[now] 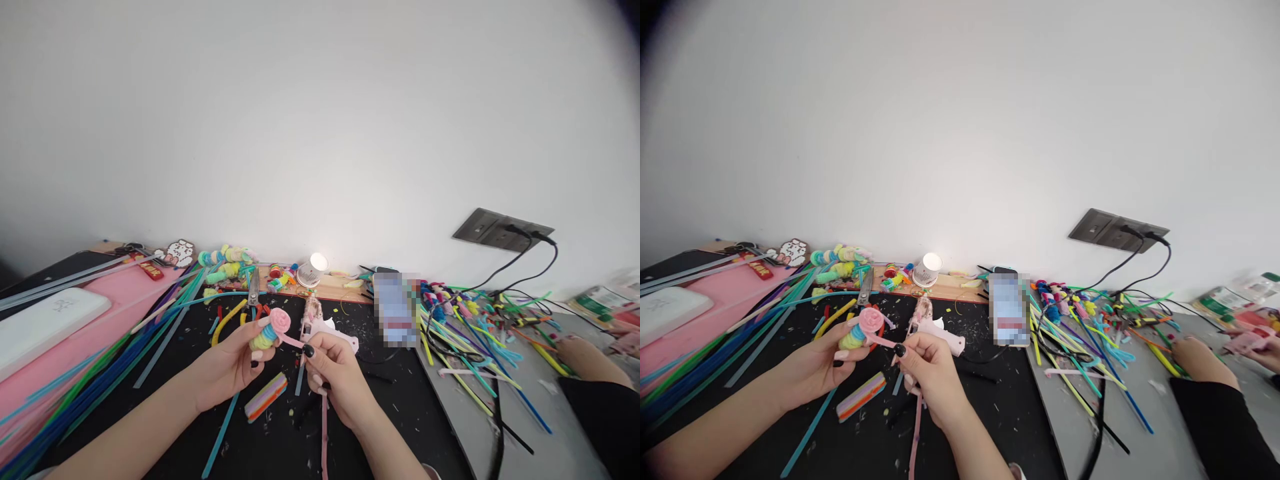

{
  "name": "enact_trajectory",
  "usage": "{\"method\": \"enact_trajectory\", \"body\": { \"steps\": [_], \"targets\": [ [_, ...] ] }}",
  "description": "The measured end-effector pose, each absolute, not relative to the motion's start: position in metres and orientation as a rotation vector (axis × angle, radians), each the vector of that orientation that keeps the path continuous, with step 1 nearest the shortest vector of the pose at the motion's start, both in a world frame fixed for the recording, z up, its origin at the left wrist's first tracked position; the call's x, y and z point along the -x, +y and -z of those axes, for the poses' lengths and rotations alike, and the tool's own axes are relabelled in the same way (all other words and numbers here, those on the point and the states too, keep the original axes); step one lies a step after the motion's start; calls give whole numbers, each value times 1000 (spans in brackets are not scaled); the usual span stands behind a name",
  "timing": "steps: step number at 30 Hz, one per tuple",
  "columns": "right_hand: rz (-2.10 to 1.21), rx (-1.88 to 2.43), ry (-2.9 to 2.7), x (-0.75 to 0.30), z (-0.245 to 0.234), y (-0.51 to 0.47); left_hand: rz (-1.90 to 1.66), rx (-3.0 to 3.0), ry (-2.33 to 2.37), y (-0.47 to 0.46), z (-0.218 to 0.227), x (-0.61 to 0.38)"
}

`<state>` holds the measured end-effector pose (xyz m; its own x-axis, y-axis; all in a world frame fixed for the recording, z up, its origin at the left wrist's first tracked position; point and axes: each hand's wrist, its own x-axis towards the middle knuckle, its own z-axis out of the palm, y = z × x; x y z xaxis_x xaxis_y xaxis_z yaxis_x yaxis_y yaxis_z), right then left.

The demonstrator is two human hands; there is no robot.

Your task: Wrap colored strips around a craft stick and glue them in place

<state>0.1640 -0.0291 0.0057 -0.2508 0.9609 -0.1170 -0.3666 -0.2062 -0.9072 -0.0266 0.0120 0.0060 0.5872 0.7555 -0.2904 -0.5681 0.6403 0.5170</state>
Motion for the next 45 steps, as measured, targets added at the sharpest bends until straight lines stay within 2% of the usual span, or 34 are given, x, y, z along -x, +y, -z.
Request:
{"method": "enact_trajectory", "body": {
  "steps": [12, 21, 24, 32, 40, 45],
  "targets": [
    [-1662, 866, -864, -166, -4, -26, -586, -591, 466, 6, -19, 24],
    [-1654, 912, -956, -166, -4, -28, -308, -950, 571, 6, -8, 23],
    [-1545, 978, -1012, -168, -3, -26, -389, -1239, 699, 2, -8, 19],
    [-957, 1173, -1343, -166, -8, -29, -611, -1943, 1044, -4, -11, 14],
    [-725, 1168, -1568, -166, -7, -35, -812, -2184, 1153, -3, -4, 16],
    [-729, 1205, -1574, -166, -5, -36, -867, -2157, 1195, 1, -1, 17]
  ]
}}
